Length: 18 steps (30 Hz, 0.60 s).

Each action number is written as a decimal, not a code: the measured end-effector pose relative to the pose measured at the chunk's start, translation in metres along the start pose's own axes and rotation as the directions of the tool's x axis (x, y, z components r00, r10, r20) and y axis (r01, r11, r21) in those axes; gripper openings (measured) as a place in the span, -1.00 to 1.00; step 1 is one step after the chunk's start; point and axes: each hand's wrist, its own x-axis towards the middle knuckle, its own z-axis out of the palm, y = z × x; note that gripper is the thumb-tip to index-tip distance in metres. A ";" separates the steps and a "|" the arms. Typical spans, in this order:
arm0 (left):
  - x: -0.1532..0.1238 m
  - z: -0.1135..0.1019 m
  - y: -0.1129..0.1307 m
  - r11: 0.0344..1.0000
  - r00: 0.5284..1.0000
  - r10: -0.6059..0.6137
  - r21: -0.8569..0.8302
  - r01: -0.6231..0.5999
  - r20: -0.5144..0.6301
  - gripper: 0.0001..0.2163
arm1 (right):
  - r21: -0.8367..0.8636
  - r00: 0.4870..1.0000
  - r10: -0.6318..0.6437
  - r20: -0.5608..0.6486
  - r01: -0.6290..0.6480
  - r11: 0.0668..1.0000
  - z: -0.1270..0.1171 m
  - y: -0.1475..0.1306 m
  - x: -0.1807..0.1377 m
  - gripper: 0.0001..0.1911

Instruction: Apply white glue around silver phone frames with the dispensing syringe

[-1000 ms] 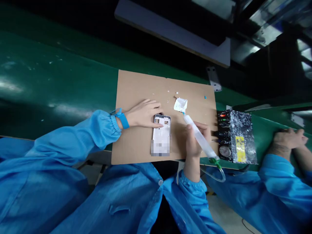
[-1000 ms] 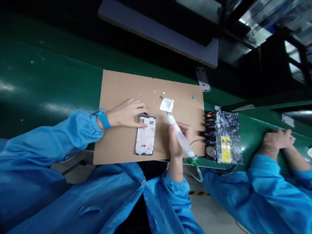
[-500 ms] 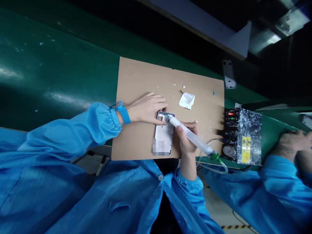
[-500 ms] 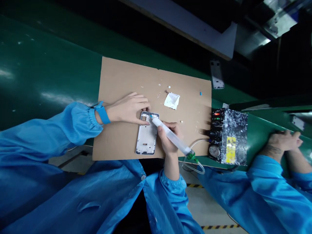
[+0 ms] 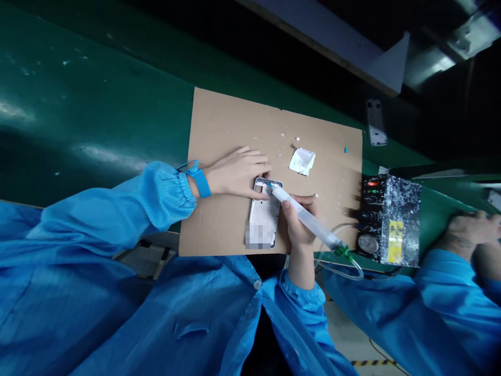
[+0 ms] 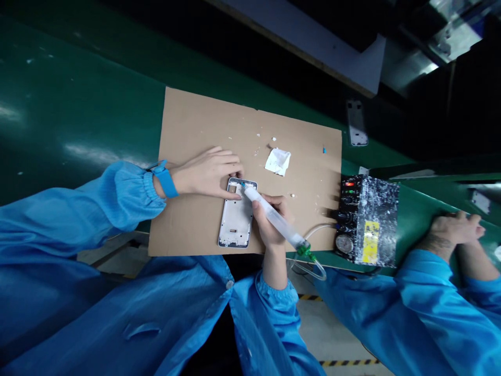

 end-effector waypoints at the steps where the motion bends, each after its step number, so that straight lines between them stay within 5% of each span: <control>1: 0.000 0.000 0.000 1.000 1.000 0.000 0.000 0.000 -0.001 -0.57 | 0.007 1.000 -0.008 -0.003 0.008 1.000 0.000 0.000 0.000 -0.59; 18: 0.001 0.000 -0.001 1.000 1.000 -0.008 -0.016 0.008 0.007 -0.58 | 0.028 1.000 0.014 -0.016 -0.013 1.000 0.001 0.001 0.000 -0.57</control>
